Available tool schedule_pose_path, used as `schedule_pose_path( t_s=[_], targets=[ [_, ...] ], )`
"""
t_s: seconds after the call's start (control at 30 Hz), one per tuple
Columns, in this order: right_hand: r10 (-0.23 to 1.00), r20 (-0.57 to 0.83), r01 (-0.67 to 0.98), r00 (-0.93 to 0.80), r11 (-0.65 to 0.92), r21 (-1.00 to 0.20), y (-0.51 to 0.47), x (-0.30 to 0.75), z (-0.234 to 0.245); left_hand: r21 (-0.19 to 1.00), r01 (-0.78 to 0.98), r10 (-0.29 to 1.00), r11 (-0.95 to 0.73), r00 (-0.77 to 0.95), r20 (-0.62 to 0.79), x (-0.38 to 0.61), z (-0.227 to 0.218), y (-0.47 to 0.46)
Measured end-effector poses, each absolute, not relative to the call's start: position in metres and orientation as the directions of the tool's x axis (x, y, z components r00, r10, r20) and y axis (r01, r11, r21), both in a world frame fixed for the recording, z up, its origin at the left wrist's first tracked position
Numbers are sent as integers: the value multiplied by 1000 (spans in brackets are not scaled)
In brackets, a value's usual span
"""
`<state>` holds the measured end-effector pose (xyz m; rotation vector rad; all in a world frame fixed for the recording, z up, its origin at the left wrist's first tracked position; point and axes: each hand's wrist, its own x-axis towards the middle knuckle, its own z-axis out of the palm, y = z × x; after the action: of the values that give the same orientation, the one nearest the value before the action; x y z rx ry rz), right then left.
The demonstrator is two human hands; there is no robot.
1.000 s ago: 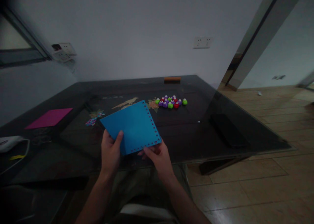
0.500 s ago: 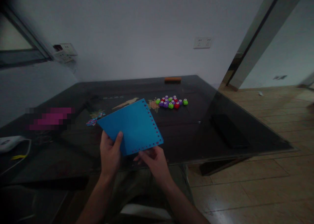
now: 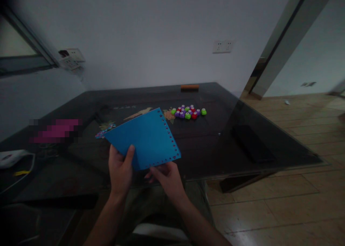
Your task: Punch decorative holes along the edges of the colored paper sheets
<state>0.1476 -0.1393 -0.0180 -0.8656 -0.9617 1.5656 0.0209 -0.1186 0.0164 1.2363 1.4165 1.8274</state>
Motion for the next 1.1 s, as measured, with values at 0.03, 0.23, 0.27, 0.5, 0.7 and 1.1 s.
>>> schedule_pose_path(
  t_s=[0.03,0.23,0.27,0.5,0.7,1.1],
  targets=[
    [981,-51,-395,-187,-122,-910,-139,147,-18,936,133,819,-326,-454,350,22,17,-119],
    [973,-34,-361,-227,-116,-925,-139,147,-19,930,147,811,-338,-456,367,23,19,-120],
    [972,-34,-360,-234,-119,-925,-139,147,-19,929,146,809,-340,-457,368,23,18,-120],
    [974,-52,-345,-220,-127,-930,-145,144,-19,918,170,801,-359,-449,397,26,17,-122],
    [993,104,-272,63,117,-955,-125,173,-20,884,293,763,-364,-451,464,4,12,-114],
    [950,311,251,36,292,-923,-120,183,-16,955,211,922,-208,-285,263,-6,-24,-127]
  ],
)
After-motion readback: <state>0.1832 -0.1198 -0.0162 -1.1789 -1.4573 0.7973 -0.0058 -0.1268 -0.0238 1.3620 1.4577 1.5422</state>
